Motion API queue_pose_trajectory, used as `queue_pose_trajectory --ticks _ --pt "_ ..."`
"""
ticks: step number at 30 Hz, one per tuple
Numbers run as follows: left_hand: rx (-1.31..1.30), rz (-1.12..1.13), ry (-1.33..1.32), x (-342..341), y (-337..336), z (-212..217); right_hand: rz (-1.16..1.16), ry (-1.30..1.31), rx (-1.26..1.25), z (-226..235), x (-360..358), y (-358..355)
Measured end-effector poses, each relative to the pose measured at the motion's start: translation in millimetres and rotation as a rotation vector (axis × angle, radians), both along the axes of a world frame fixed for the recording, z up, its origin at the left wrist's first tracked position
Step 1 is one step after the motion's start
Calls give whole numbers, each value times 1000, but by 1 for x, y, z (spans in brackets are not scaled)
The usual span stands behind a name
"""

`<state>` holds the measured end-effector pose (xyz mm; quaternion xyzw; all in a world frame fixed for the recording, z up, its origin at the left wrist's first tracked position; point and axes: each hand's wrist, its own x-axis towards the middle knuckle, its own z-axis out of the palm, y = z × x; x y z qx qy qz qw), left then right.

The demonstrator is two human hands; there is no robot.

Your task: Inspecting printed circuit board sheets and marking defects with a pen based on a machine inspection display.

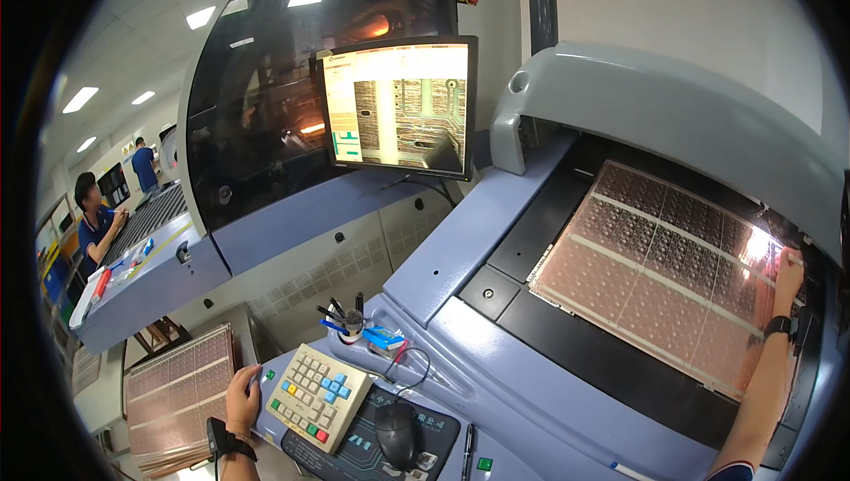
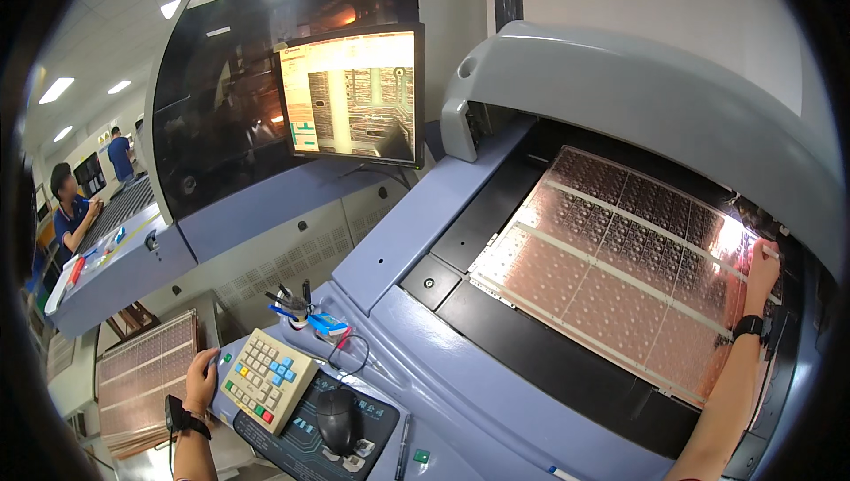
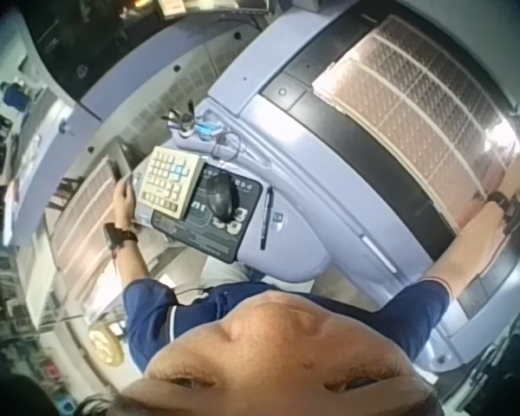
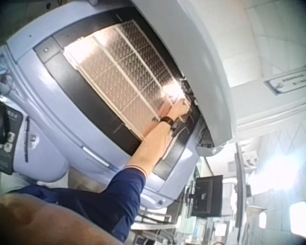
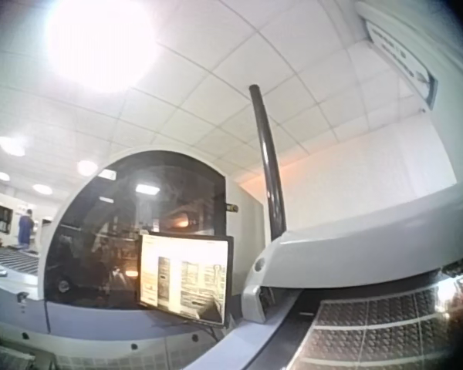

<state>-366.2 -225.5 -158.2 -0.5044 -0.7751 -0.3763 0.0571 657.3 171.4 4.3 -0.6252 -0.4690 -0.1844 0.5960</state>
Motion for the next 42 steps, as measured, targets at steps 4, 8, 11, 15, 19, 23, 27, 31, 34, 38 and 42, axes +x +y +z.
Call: queue_pose_trajectory --ticks 4,8,11,15,19,23,27,31,34,38,42 --pt "-25 12 14 9 5 7 -120 -173 123 -2 6 -17" --pt "-49 19 67 4 -4 5 115 -6 -7 5 -50 -63" --pt "-33 13 67 0 -3 1 282 -44 -1 16 -111 -133" --pt "-28 3 55 1 1 -1 411 -73 3 29 -238 -235" --pt "-61 6 85 -2 -5 -4 516 -148 -85 12 -331 -298" --pt "-37 -4 83 -9 -14 -12 593 -153 -129 -20 -372 -320" --pt "-48 -72 141 -4 4 1 524 -82 -118 -42 -380 -326" --pt "-132 -86 204 -8 -3 -1 586 17 -128 -61 -392 -328" --pt "-163 -63 201 -10 -7 -4 597 52 -93 -71 -412 -332" --pt "-165 -75 162 -6 -6 -3 574 190 -30 -82 -420 -334" --pt "-115 -54 131 -5 -9 -6 500 182 65 -121 -410 -325"
